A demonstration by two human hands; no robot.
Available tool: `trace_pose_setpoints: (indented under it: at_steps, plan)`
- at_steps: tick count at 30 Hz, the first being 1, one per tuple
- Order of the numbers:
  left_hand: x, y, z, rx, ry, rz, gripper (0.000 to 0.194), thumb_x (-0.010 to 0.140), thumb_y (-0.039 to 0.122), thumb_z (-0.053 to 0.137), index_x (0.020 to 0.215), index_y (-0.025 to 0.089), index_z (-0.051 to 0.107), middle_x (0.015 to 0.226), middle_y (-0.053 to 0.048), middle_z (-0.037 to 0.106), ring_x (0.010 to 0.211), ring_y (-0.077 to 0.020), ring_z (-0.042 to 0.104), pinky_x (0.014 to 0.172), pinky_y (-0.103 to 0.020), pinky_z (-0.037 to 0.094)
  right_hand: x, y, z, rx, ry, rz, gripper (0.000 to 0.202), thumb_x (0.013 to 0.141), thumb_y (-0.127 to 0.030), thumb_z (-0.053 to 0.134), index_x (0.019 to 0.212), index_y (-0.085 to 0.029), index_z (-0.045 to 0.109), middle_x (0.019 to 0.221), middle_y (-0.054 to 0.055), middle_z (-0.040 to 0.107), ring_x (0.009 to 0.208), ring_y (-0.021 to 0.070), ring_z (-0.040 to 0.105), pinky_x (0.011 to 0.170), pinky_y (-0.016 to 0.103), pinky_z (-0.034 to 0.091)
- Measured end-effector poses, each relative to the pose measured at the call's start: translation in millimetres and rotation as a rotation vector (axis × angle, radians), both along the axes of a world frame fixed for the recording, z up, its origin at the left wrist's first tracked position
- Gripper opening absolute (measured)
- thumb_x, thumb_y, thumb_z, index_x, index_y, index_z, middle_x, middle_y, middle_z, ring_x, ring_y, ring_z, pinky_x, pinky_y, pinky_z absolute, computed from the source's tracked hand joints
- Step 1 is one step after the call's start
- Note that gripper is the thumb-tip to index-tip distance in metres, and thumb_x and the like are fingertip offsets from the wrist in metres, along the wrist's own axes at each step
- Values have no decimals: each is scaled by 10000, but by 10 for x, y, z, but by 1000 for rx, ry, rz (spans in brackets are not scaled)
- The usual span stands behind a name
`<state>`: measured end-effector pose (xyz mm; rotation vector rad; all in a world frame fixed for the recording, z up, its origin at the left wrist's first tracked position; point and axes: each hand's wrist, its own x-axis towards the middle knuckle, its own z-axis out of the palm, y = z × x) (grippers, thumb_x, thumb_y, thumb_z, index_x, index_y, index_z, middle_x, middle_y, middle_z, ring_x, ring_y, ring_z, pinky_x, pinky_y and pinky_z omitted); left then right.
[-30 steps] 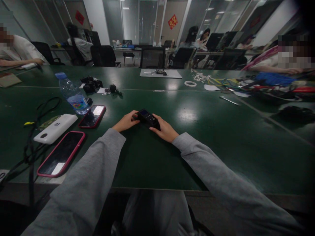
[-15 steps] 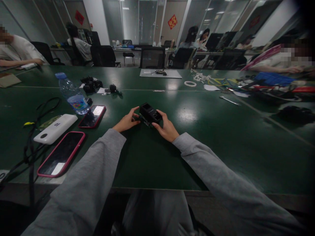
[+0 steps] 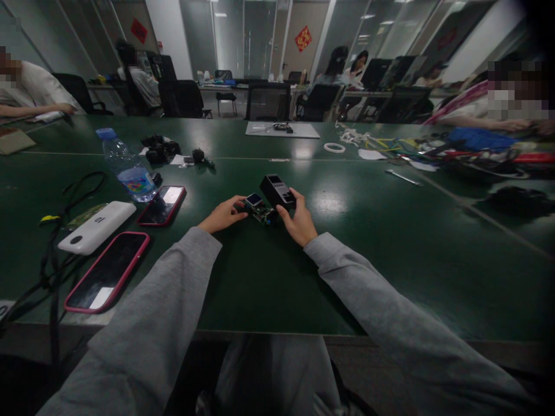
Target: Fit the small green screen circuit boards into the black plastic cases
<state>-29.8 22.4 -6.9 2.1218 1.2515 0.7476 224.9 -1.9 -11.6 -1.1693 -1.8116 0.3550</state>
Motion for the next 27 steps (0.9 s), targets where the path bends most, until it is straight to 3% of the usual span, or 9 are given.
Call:
trace_pose_setpoints:
  at_steps: [6, 15, 22, 27]
  plan:
    - [-6, 15, -25, -7, -9, 2, 539, 778, 362, 618, 1266, 217, 441, 1130, -83, 581, 705, -118, 552, 675, -303, 458, -27, -55, 51, -69, -20, 92, 629, 848, -577, 508, 1324, -197, 352, 1144, 131, 585, 971, 279, 613, 872, 482, 503]
    - [-11, 26, -28, 33, 6, -17, 453, 802, 299, 586, 1231, 220, 465, 1115, -73, 604, 837, -157, 582, 751, -327, 462, -38, -92, 87, -68, 35, 194, 587, 854, -523, 529, 1307, -187, 368, 1174, 120, 569, 995, 246, 601, 888, 429, 503]
    - [-4, 20, -21, 51, 23, -11, 458, 800, 285, 589, 1236, 211, 466, 1101, -72, 608, 785, -139, 569, 734, -314, 463, -11, -79, 97, 31, -11, 7, 603, 854, -504, 512, 1341, -195, 335, 1187, 134, 559, 980, 274, 593, 864, 472, 487]
    - [0, -2, 12, 29, 35, -2, 464, 802, 298, 589, 1240, 204, 467, 1118, -73, 606, 738, -129, 557, 704, -304, 460, 40, 5, 22, -20, -132, -117, 636, 848, -492, 503, 1337, -120, 338, 1115, 188, 584, 951, 324, 603, 810, 502, 488]
